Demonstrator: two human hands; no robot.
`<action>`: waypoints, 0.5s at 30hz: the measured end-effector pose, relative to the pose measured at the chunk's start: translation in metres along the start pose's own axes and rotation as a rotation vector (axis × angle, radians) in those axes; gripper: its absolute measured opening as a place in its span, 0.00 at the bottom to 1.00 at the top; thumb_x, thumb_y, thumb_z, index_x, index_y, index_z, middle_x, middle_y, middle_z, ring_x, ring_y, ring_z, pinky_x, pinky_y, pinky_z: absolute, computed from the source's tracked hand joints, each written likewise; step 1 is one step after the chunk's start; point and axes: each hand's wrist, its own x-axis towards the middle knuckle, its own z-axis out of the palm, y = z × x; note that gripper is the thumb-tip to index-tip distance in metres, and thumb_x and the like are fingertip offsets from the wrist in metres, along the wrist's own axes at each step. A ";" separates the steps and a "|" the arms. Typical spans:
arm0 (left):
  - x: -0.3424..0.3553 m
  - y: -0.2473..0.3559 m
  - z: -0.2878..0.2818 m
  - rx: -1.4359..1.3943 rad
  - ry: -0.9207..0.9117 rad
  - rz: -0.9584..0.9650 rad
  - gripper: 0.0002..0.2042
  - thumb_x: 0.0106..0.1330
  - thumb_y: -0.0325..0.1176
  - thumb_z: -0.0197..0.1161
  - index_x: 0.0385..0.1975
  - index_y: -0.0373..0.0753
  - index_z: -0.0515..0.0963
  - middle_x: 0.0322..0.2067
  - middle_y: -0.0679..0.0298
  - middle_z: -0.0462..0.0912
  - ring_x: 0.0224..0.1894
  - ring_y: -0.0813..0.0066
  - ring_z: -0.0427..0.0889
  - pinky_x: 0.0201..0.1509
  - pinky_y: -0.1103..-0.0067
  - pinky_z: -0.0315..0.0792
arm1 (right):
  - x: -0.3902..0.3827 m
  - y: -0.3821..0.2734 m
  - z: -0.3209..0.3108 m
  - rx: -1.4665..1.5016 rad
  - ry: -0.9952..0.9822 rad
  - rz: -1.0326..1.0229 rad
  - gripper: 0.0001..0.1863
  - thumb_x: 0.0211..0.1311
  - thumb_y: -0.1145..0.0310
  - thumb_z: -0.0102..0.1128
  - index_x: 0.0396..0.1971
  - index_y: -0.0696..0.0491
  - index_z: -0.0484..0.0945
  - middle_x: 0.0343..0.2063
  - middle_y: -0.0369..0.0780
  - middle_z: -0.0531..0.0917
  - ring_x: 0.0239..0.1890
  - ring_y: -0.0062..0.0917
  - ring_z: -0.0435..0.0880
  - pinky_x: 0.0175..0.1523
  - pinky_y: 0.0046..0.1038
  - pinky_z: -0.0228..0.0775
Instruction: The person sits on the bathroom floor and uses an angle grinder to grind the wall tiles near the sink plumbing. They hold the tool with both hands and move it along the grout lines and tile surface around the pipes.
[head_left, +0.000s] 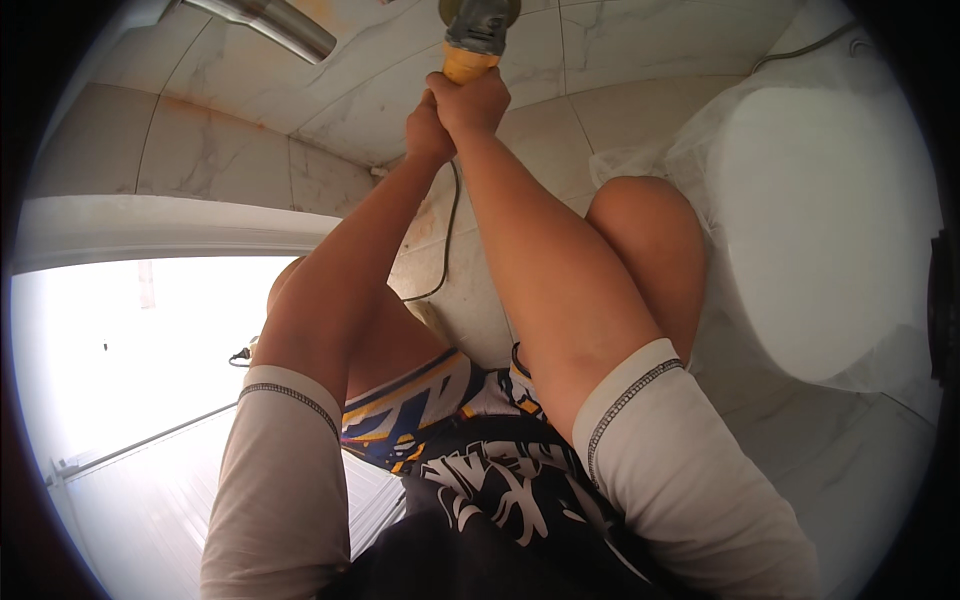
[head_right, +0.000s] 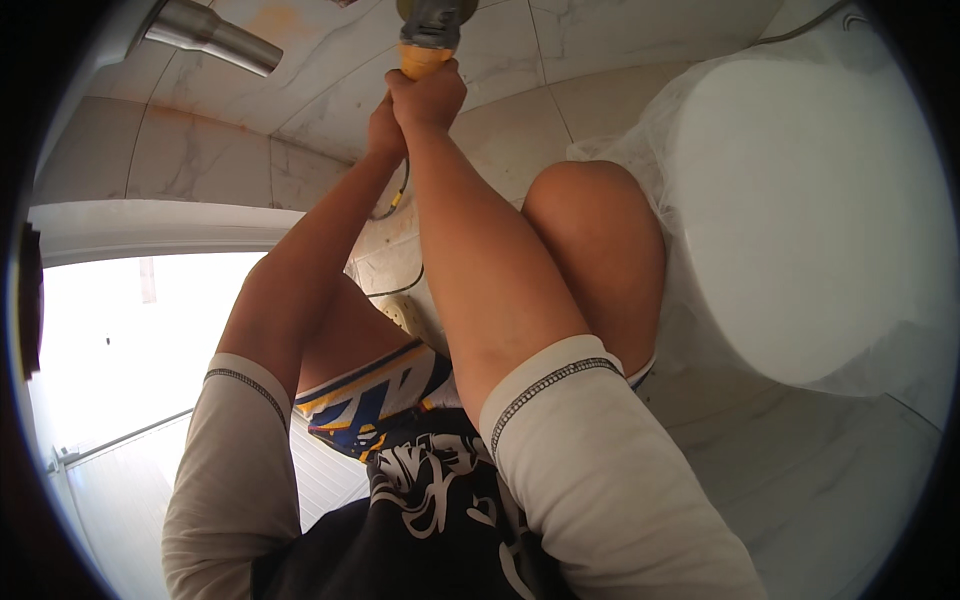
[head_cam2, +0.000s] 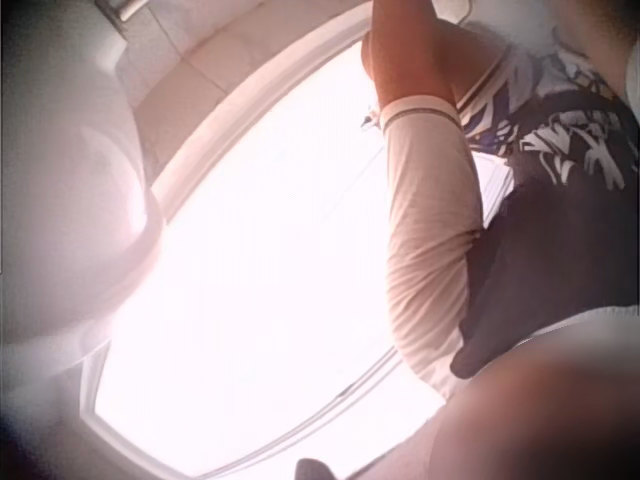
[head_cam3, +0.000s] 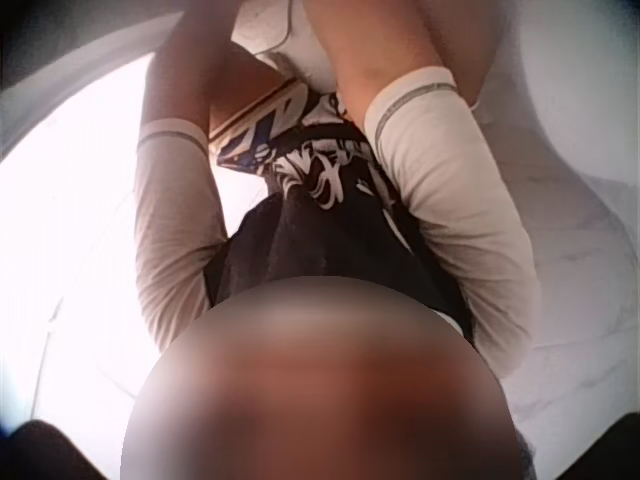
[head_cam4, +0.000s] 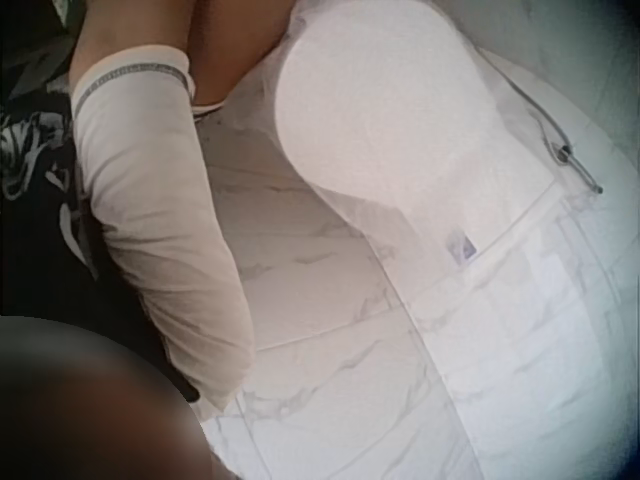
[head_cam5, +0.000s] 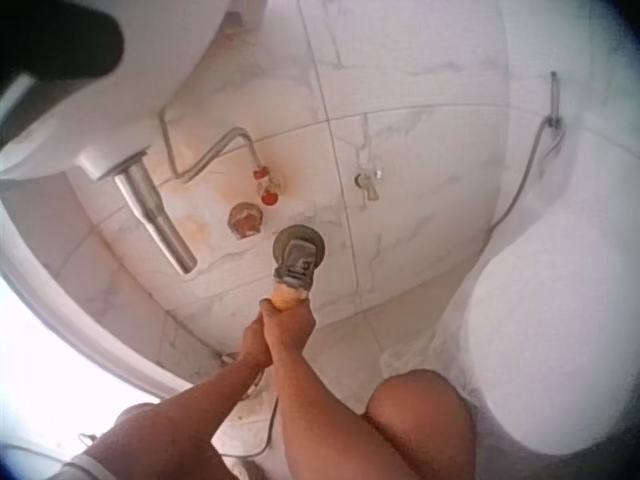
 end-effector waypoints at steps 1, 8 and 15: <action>0.001 0.000 -0.004 0.160 -0.084 0.101 0.24 0.54 0.47 0.66 0.44 0.37 0.72 0.42 0.50 0.82 0.46 0.50 0.80 0.48 0.66 0.73 | 0.001 0.002 -0.003 -0.012 0.022 0.007 0.30 0.34 0.62 0.76 0.38 0.61 0.72 0.35 0.50 0.83 0.39 0.43 0.84 0.47 0.37 0.77; 0.035 0.030 -0.089 -0.162 -0.084 0.063 0.20 0.66 0.46 0.56 0.40 0.32 0.78 0.30 0.60 0.84 0.25 0.81 0.79 0.30 0.82 0.73 | 0.008 0.019 -0.027 -0.165 0.131 0.224 0.31 0.36 0.58 0.75 0.40 0.60 0.74 0.38 0.47 0.83 0.42 0.39 0.84 0.50 0.36 0.76; 0.080 0.094 -0.131 -0.493 0.204 -0.271 0.42 0.50 0.74 0.55 0.45 0.34 0.79 0.34 0.50 0.79 0.27 0.65 0.82 0.31 0.79 0.80 | 0.005 0.024 -0.023 -0.103 0.185 0.227 0.31 0.36 0.62 0.75 0.40 0.61 0.71 0.37 0.50 0.82 0.41 0.43 0.83 0.47 0.38 0.76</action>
